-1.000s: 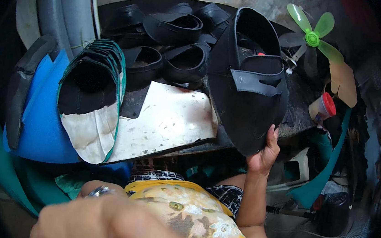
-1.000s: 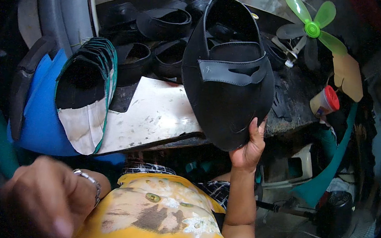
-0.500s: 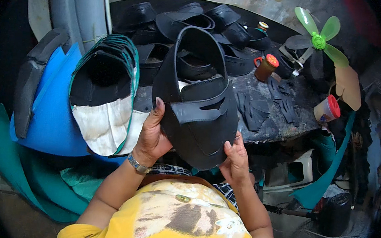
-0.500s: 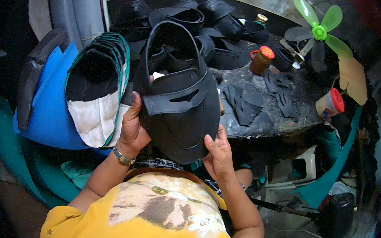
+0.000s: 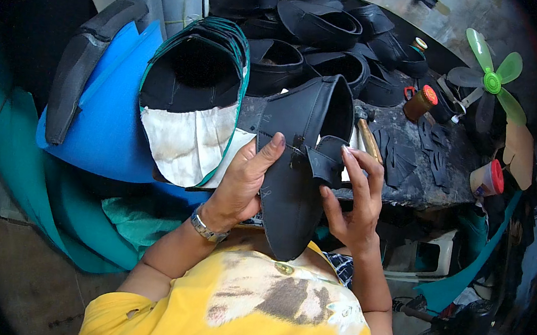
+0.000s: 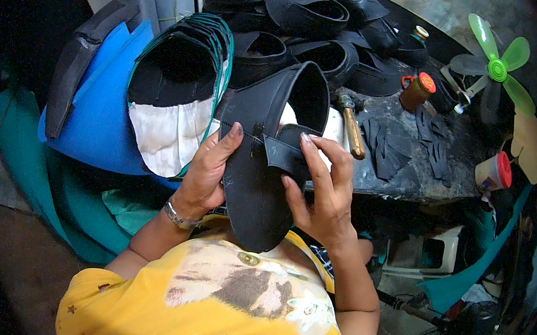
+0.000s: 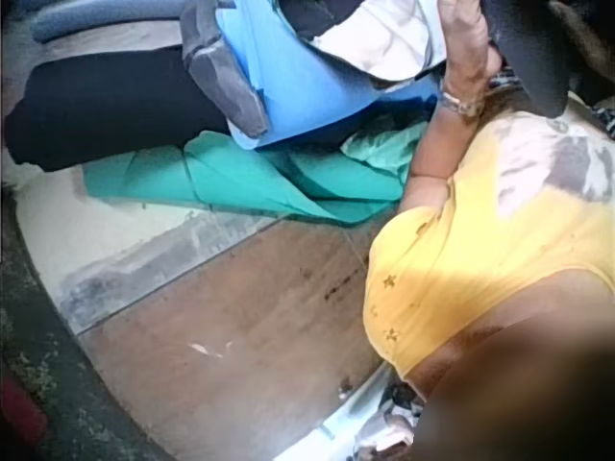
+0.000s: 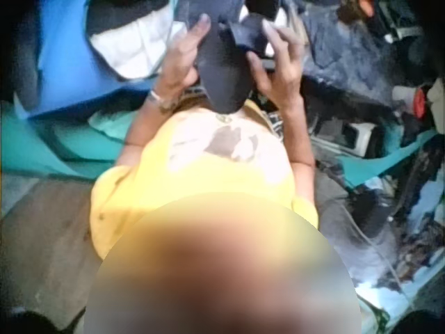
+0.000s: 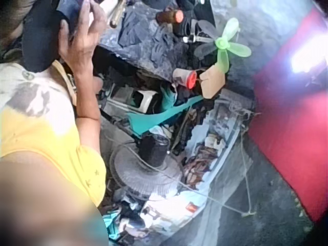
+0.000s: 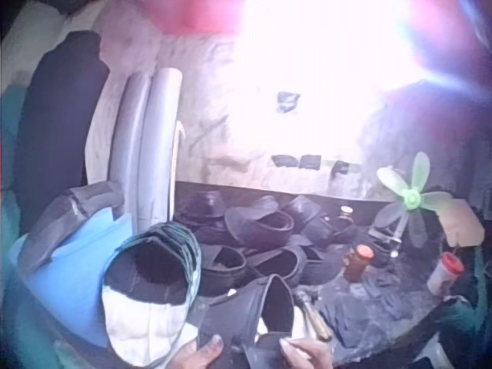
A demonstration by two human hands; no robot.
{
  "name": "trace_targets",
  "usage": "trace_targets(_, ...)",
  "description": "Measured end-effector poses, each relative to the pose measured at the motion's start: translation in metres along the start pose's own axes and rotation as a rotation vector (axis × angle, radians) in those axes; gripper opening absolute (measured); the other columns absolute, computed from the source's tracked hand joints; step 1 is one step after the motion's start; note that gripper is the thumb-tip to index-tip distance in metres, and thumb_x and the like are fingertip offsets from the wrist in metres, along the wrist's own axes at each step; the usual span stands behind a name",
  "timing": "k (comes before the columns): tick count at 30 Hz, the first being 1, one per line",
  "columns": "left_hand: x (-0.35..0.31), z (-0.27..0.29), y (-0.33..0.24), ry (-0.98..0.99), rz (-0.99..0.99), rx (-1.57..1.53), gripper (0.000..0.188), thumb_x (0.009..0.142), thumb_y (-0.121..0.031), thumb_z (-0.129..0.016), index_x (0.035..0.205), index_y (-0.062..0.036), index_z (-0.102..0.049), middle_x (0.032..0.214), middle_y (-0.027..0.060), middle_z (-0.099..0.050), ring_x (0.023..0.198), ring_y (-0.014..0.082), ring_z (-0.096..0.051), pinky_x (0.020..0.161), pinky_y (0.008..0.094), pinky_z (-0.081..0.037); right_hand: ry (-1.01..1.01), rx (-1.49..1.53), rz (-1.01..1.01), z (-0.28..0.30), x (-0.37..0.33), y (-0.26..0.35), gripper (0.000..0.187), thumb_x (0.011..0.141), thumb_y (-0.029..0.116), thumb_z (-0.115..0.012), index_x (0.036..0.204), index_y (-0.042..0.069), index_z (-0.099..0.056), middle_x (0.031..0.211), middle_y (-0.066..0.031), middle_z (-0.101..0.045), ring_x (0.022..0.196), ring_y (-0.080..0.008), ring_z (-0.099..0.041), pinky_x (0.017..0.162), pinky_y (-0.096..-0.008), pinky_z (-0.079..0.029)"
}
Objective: The person handles a black slipper, pressing and adjusting the strap area with both hands. They repeatedly pick up and set down slippers, inspecting the strap and sole. A hammer and a small red tool are visible on the workbench but are not used in the clip.
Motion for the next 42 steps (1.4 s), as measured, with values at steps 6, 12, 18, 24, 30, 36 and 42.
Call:
trace_targets(6,-0.002,0.005,-0.004,-0.033,-0.055,0.09,0.036,0.087,-0.008,-0.066,0.119,-0.0002,-0.051,0.109,0.013,-0.065,0.093,0.0194,-0.067,0.08,0.033,-0.057,-0.009,0.056,-0.012,-0.011,0.004,-0.007,0.044,0.08,-0.008,-0.058,0.123,0.001,-0.057,0.118,-0.0184,-0.052,0.105,-0.0322,-0.056,0.09,-0.0391,-0.047)
trace_targets(12,0.004,0.011,-0.009,-0.087,-0.09,0.142,0.037,0.082,-0.007,-0.072,0.113,0.0,-0.053,0.103,0.0131,-0.066,0.085,0.0188,-0.068,0.073,0.0311,-0.059,-0.07,0.151,-0.065,-0.018,0.005,-0.011,0.041,0.083,-0.007,-0.057,0.123,0.001,-0.058,0.112,-0.0173,-0.056,0.102,-0.0307,-0.057,0.087,-0.037,-0.047)
trace_targets(18,0.006,0.018,-0.004,-0.078,-0.094,0.082,0.043,0.087,-0.024,-0.068,0.118,-0.0007,-0.051,0.107,0.0136,-0.065,0.092,0.0209,-0.067,0.079,0.0353,-0.058,-0.103,0.16,-0.086,-0.024,0.005,-0.013,0.04,0.085,-0.003,-0.057,0.124,0.001,-0.058,0.111,-0.0177,-0.056,0.102,-0.0298,-0.057,0.086,-0.0361,-0.047)
trace_targets(24,0.011,0.024,-0.004,-0.049,-0.045,0.054,0.054,0.096,-0.046,-0.046,0.129,-0.0023,-0.048,0.121,0.0136,-0.06,0.107,0.0218,-0.062,0.092,0.037,-0.052,-0.102,0.271,-0.129,-0.034,0.005,-0.016,0.036,0.092,0.007,-0.053,0.128,0.0,-0.055,0.111,-0.0178,-0.053,0.1,-0.029,-0.056,0.087,-0.0354,-0.045)
trace_targets(30,0.013,0.031,-0.007,-0.1,-0.057,0.04,0.05,0.092,-0.038,-0.059,0.125,-0.0038,-0.046,0.113,0.0145,-0.063,0.098,0.0225,-0.067,0.08,0.0354,-0.058,0.047,0.198,-0.129,-0.038,0.007,-0.015,0.043,0.094,0.017,-0.05,0.132,-0.003,-0.049,0.109,-0.0182,-0.045,0.101,-0.0283,-0.049,0.089,-0.036,-0.042)
trace_targets(36,0.007,0.029,-0.011,-0.209,-0.245,0.082,0.05,0.093,-0.023,-0.06,0.134,-0.0064,-0.037,0.115,0.0126,-0.061,0.1,0.0191,-0.064,0.083,0.0326,-0.057,0.031,0.22,-0.167,-0.04,0.009,-0.011,0.046,0.085,0.013,-0.063,0.127,-0.001,-0.052,0.107,-0.0177,-0.045,0.1,-0.029,-0.049,0.086,-0.036,-0.043)
trace_targets(42,0.003,0.037,-0.015,-0.123,-0.21,0.259,0.026,0.089,-0.01,-0.064,0.114,-0.0044,-0.059,0.105,0.0076,-0.063,0.093,0.014,-0.062,0.082,0.0273,-0.055,-0.017,0.249,-0.17,-0.046,0.008,-0.01,0.048,0.08,0.005,-0.069,0.125,0.003,-0.053,0.107,-0.0163,-0.046,0.099,-0.0293,-0.049,0.085,-0.0358,-0.044)
Point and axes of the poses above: each hand's wrist, its own x-axis towards the middle knuckle, its own z-axis out of the back of the hand, y = z × x, the point moved 5 cm from there along x, towards the middle knuckle
